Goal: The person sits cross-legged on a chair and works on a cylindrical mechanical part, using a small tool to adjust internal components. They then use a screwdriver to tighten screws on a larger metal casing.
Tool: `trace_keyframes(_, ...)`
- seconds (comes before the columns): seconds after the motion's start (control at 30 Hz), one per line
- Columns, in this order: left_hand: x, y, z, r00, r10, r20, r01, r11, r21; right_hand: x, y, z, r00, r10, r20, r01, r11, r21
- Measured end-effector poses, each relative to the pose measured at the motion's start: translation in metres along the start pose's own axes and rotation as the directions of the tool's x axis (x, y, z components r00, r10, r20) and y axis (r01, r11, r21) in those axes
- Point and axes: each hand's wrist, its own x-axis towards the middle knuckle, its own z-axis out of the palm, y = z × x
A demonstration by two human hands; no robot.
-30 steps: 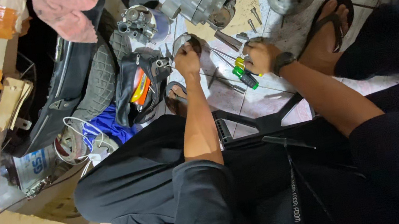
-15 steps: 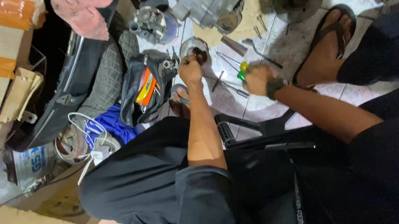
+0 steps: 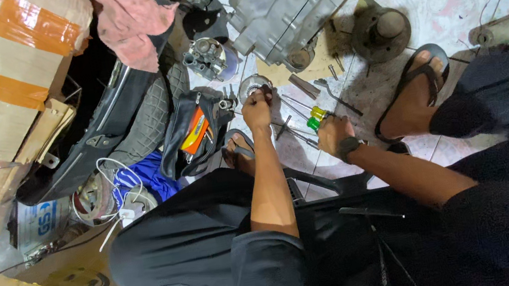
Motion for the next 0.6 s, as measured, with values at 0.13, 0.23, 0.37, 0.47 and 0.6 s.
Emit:
trace_keyframes(0.13, -0.005, 0.007, -0.008, 0.999, 0.032, 0.008, -0.032, 0.996, 0.083, -0.001, 0.013, -0.069, 0.985, -0.030, 0.172, 0.015, 0.996, 0.088)
trace_keyframes(0.23, -0.020, 0.029, -0.012, 0.991, 0.095, 0.097, -0.107, 0.986, 0.127, -0.005, 0.036, -0.103, 0.969, -0.108, 0.221, 0.068, 0.981, 0.182)
trace_keyframes(0.37, -0.054, 0.067, -0.017, 0.881, 0.261, 0.395, -0.313, 0.947, 0.071, 0.017, 0.100, -0.118, 0.487, -0.357, -0.797, 0.434, 0.891, -0.134)
trace_keyframes(0.47, -0.108, 0.135, -0.033, 0.848, 0.334, 0.411, -0.303, 0.942, -0.142, 0.021, 0.141, -0.280, 0.964, 0.050, 0.261, -0.036, 0.998, -0.057)
trace_keyframes(0.6, -0.104, 0.183, -0.036, 0.694, 0.504, 0.514, -0.475, 0.857, -0.198, 0.031, 0.189, -0.408, 0.990, 0.067, 0.125, -0.127, 0.807, 0.576)
